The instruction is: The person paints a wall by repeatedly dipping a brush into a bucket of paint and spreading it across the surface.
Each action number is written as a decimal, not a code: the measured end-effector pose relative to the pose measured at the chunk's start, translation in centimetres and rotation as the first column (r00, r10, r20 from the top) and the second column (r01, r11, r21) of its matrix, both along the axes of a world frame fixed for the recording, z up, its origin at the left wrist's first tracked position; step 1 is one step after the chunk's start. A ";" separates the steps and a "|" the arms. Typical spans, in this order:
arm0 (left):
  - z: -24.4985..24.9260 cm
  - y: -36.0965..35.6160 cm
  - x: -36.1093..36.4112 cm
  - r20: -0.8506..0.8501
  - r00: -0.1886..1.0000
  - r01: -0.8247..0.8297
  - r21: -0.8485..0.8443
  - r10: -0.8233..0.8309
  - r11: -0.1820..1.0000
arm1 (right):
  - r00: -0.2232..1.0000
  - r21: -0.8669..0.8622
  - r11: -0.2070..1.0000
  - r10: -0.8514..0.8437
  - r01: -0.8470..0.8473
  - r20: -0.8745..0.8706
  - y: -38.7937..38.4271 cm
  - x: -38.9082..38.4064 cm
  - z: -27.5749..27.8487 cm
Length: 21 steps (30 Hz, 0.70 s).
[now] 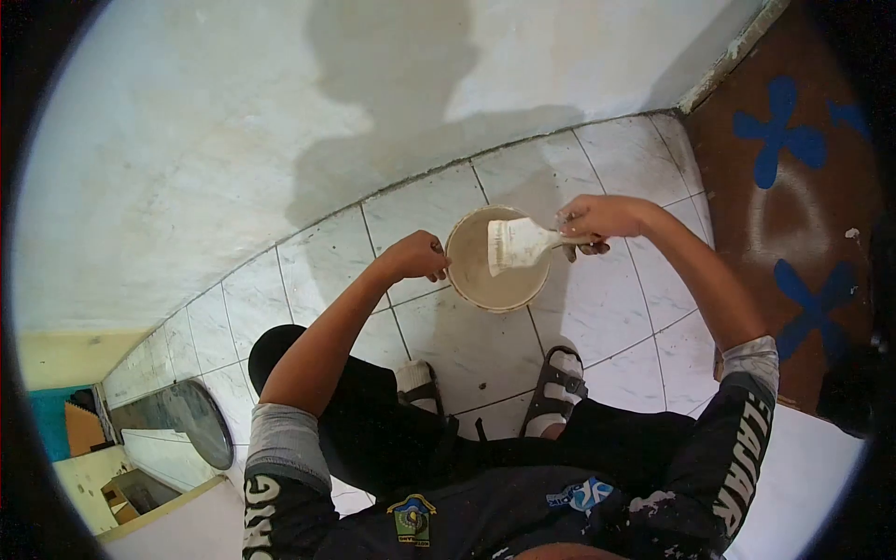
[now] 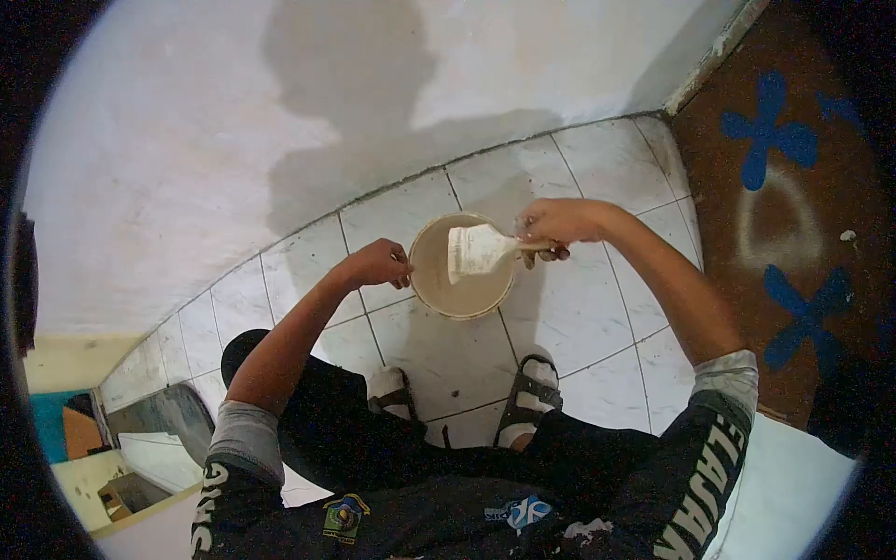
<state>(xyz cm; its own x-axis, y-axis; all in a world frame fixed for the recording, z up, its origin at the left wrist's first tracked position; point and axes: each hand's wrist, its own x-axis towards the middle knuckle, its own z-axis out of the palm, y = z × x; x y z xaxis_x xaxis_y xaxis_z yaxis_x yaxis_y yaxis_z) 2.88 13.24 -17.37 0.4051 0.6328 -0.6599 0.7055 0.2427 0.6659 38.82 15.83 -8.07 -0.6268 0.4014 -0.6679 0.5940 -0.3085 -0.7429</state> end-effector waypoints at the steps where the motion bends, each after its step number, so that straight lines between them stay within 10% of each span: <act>1: 0.3 -0.1 -0.1 -0.027 0.999 0.017 -0.006 -0.017 1.000 | 0.999 -0.030 0.999 -0.028 0.027 -0.029 -0.4 0.7 -0.4; 6: 3.6 -0.3 -0.6 -0.307 0.929 0.268 0.177 -0.205 0.947 | 0.976 -0.072 0.983 -0.179 0.170 -0.127 -2.0 3.0 -1.0; 8: 2.2 -1.1 -2.0 -0.389 0.807 0.583 0.410 -0.443 0.701 | 0.985 -0.086 0.987 -0.140 0.132 -0.100 -1.6 3.6 -2.0; 12: 7.0 -12.5 2.9 0.002 0.862 0.496 -0.212 -0.507 0.842 | 0.988 -0.114 0.992 -0.076 0.060 -0.137 0.3 3.0 -2.3; 13: -4.5 -18.0 0.2 0.149 0.375 0.895 0.199 -0.915 0.399 | 0.988 -0.152 0.988 -0.048 0.026 -0.146 0.7 2.9 -3.0; 16: 10.0 -22.9 6.3 -0.113 0.411 0.878 -0.218 -0.905 0.426 | 0.992 -0.045 0.998 0.029 -0.035 -0.125 2.3 2.0 -3.2; 21: 5.2 -27.6 6.7 -0.100 0.556 0.818 -0.109 -0.825 0.565 | 0.968 -0.131 0.985 0.080 -0.114 -0.239 4.5 2.0 -4.5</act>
<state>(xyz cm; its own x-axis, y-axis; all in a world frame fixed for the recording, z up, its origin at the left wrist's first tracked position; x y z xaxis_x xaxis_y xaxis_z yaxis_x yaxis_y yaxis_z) 9.55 -14.41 -12.20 0.6465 0.0371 -0.7620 0.6884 -0.4588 0.5618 40.79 20.36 -12.53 -0.8023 0.2421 -0.5456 0.4432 -0.3706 -0.8162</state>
